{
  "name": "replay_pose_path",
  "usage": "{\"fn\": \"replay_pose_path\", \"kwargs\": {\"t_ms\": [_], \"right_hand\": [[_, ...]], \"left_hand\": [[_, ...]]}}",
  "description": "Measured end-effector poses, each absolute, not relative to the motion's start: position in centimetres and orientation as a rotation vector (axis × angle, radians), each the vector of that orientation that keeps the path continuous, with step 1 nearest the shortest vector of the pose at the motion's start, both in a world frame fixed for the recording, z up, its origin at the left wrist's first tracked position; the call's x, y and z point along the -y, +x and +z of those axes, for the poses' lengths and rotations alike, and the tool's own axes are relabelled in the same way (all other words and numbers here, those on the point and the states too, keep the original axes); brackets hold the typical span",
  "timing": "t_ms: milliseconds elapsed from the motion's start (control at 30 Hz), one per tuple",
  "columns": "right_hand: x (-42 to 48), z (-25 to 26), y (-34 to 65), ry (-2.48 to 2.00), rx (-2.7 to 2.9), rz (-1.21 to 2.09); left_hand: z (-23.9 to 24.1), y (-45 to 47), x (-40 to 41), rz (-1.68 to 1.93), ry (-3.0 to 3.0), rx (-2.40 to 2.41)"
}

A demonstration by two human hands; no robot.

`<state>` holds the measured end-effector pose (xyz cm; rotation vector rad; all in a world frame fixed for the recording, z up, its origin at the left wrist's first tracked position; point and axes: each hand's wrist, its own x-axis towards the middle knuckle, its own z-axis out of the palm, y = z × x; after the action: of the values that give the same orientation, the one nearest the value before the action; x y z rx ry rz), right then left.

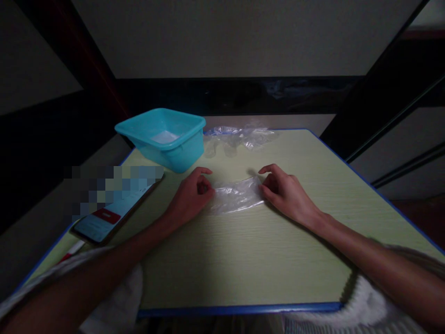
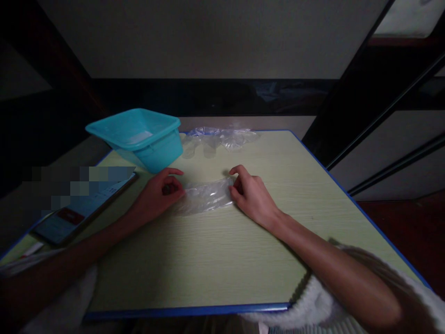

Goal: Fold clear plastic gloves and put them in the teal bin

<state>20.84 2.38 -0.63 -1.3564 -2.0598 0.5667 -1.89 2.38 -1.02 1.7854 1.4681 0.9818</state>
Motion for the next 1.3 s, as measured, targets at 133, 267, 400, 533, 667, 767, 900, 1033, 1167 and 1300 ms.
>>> {"fn": "replay_pose_path", "kwargs": {"t_ms": [133, 267, 400, 533, 667, 767, 900, 1033, 1167, 1300], "right_hand": [[-2.3, -0.5, 20.7, -1.357, 2.089, 0.523], [-2.2, -0.5, 20.6, -1.377, 2.133, 0.455], [-2.2, -0.7, 20.7, -1.441, 2.204, 0.366], [-2.0, -0.5, 20.8, -1.391, 2.254, 0.182], [-1.5, -0.3, 20.4, -1.185, 2.434, 0.107], [-1.1, -0.5, 20.2, -1.154, 2.606, 0.053], [-1.0, -1.1, 20.3, -1.181, 2.750, 0.072], [-1.1, -1.5, 20.5, -1.190, 2.777, 0.119], [-1.1, -1.5, 20.6, -1.202, 2.763, 0.131], [-1.1, -1.6, 20.6, -1.243, 2.760, 0.138]], "left_hand": [[-1.0, -1.8, -2.5, 1.042, 1.801, -1.495], [-1.4, -1.9, -2.7, 1.045, 1.830, -1.512], [-1.8, -2.1, -2.8, 1.022, 1.878, -1.503], [-1.8, -2.0, -2.7, 1.037, 1.949, -1.496], [-1.7, -1.9, -2.1, 1.063, 2.102, -1.451], [-1.8, -1.8, -1.7, 0.958, 2.310, -1.381], [-2.1, -1.9, -1.5, 0.816, 2.394, -1.408], [-2.0, -2.0, -1.5, 0.742, 2.393, -1.429], [-1.8, -1.9, -1.5, 0.723, 2.388, -1.440], [-2.0, -2.0, -1.5, 0.714, 2.397, -1.438]]}}
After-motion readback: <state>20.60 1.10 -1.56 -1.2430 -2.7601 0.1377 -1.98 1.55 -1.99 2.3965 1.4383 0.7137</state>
